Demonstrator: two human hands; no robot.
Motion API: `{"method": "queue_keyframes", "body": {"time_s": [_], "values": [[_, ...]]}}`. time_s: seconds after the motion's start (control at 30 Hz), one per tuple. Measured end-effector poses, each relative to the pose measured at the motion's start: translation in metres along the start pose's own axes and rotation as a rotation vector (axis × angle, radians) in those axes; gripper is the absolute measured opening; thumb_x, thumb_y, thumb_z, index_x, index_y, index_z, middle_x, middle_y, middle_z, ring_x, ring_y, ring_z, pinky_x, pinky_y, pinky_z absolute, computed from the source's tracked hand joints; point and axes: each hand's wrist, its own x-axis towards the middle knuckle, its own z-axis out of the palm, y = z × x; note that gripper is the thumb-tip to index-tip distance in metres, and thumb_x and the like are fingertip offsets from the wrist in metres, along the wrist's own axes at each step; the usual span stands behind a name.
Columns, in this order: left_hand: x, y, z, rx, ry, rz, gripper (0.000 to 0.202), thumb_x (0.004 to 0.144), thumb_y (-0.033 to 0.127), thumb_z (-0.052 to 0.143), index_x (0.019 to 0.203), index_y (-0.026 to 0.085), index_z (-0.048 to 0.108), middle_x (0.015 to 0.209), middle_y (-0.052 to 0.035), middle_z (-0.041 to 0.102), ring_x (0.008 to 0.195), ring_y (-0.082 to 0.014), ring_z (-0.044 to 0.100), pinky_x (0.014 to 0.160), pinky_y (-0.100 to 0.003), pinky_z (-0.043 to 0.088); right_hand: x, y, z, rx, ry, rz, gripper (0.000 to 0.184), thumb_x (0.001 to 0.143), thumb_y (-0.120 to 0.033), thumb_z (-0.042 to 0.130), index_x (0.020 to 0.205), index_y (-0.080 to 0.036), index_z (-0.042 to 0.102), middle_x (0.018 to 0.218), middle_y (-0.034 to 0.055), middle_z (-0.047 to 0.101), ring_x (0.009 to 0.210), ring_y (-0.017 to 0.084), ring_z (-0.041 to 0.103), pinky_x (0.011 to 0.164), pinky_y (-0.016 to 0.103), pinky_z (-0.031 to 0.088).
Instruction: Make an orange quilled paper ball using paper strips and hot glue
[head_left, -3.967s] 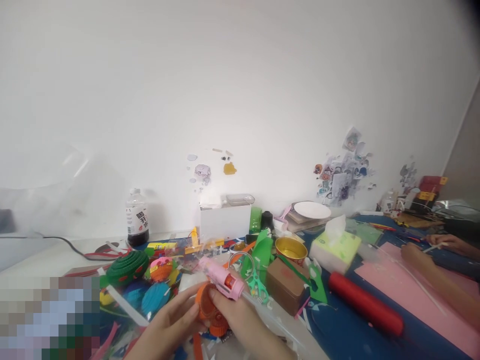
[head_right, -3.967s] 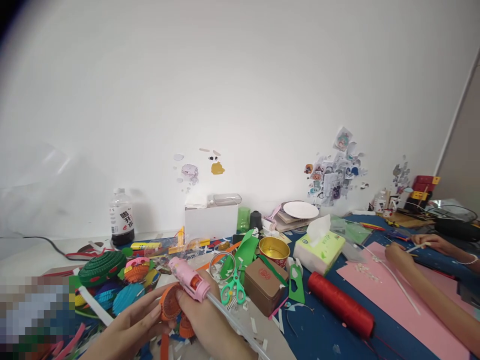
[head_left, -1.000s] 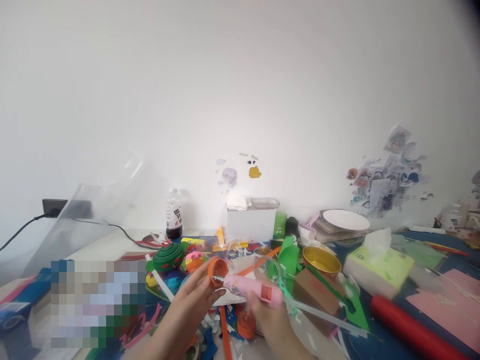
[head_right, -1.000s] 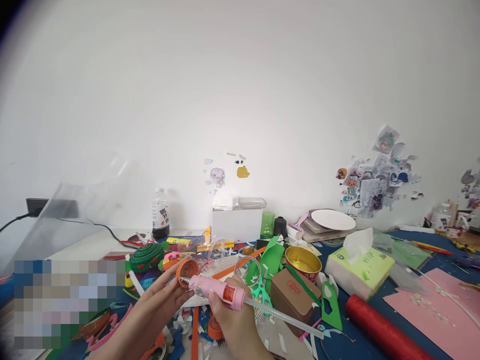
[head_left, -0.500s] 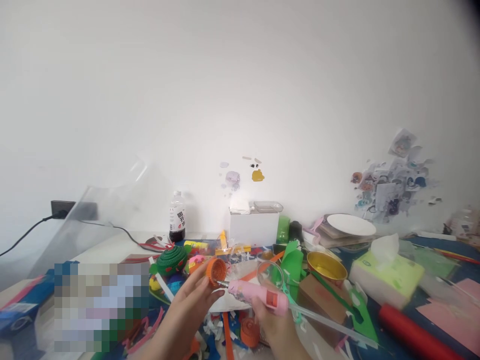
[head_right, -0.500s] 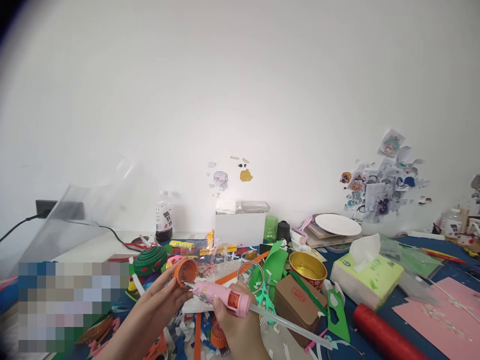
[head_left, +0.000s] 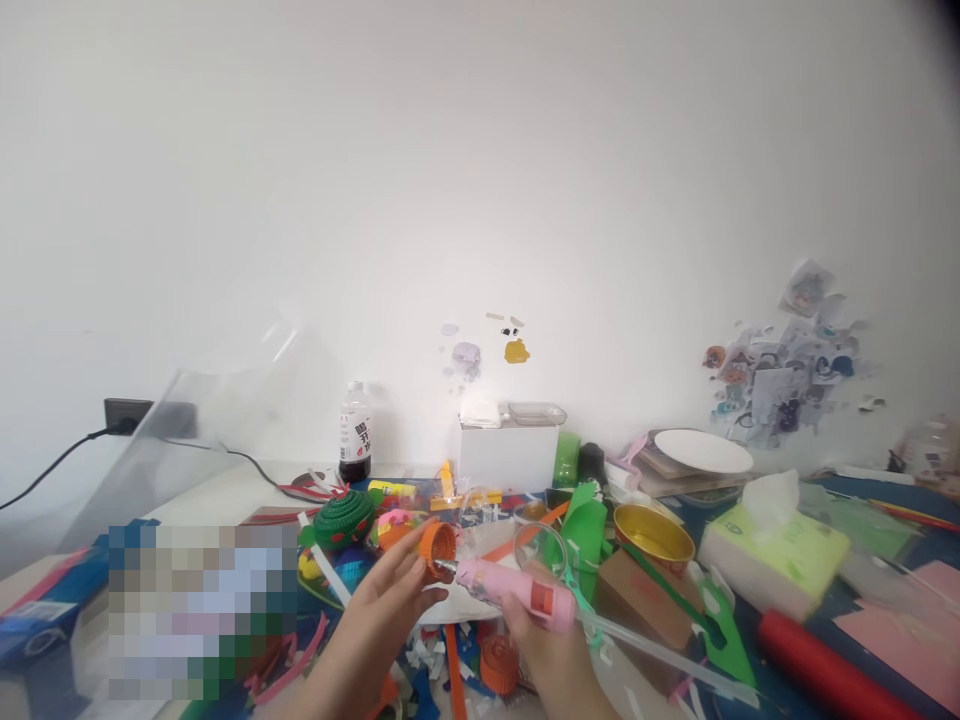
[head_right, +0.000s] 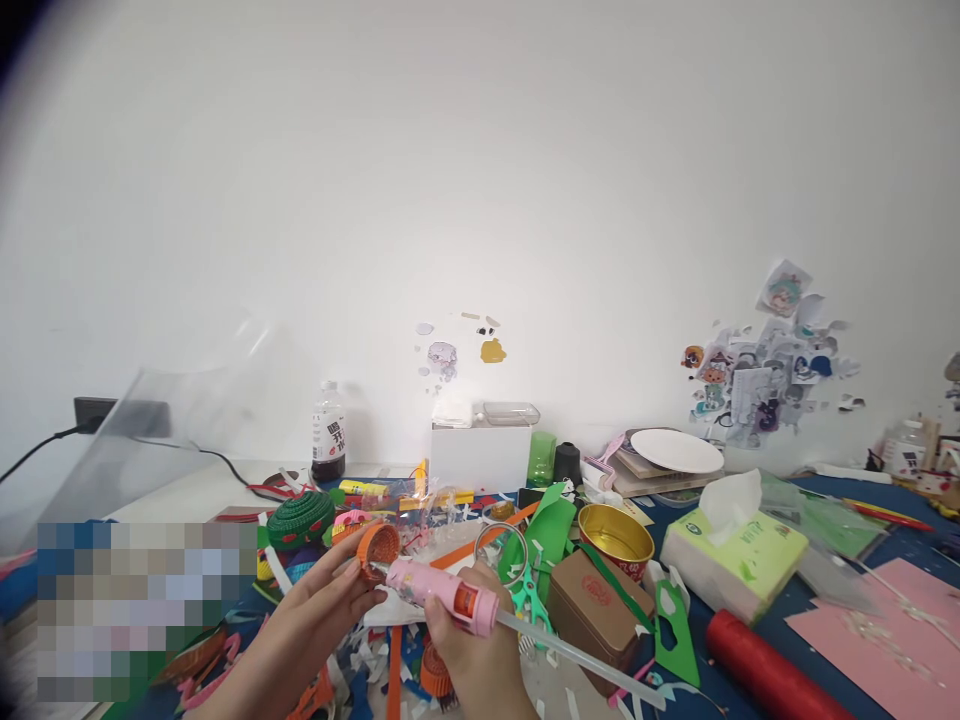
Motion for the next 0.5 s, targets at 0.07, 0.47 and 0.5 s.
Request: {"method": "queue_keyframes", "body": {"time_s": [0.07,0.47,0.5], "values": [[-0.0001,-0.0007,-0.0005,0.023,-0.007,-0.008,0.044,0.069,0.037,0.067,0.111,0.026,0.059,0.089,-0.0039,0.067,0.087,-0.0202,0.058,0.077,-0.030,0.045,0.0000,0.0012,0.0012,0.005,0.005,0.004,0.034,0.074,-0.048,0.054,0.055,-0.020,0.055,0.059,0.0011,0.059,0.054,0.017,0.055,0.054,0.025,0.047],[0.0007,-0.0063,-0.0005,0.050,0.003,-0.033,0.050,0.064,0.042,0.070,0.109,0.024,0.059,0.100,-0.0055,0.067,0.085,-0.0206,0.059,0.072,-0.030,0.047,0.0058,-0.0003,-0.0055,-0.040,0.050,0.018,0.032,0.074,-0.046,0.056,0.054,-0.022,0.053,0.057,-0.0005,0.060,0.057,0.017,0.057,0.055,0.022,0.047],[-0.0002,-0.0053,0.0010,0.056,0.002,-0.037,0.050,0.064,0.042,0.070,0.109,0.023,0.059,0.100,-0.0058,0.067,0.085,-0.0209,0.059,0.072,-0.030,0.047,0.0057,-0.0008,-0.0056,-0.050,0.053,0.016,0.032,0.074,-0.046,0.056,0.054,-0.022,0.053,0.057,-0.0004,0.059,0.057,0.017,0.057,0.055,0.023,0.048]]}}
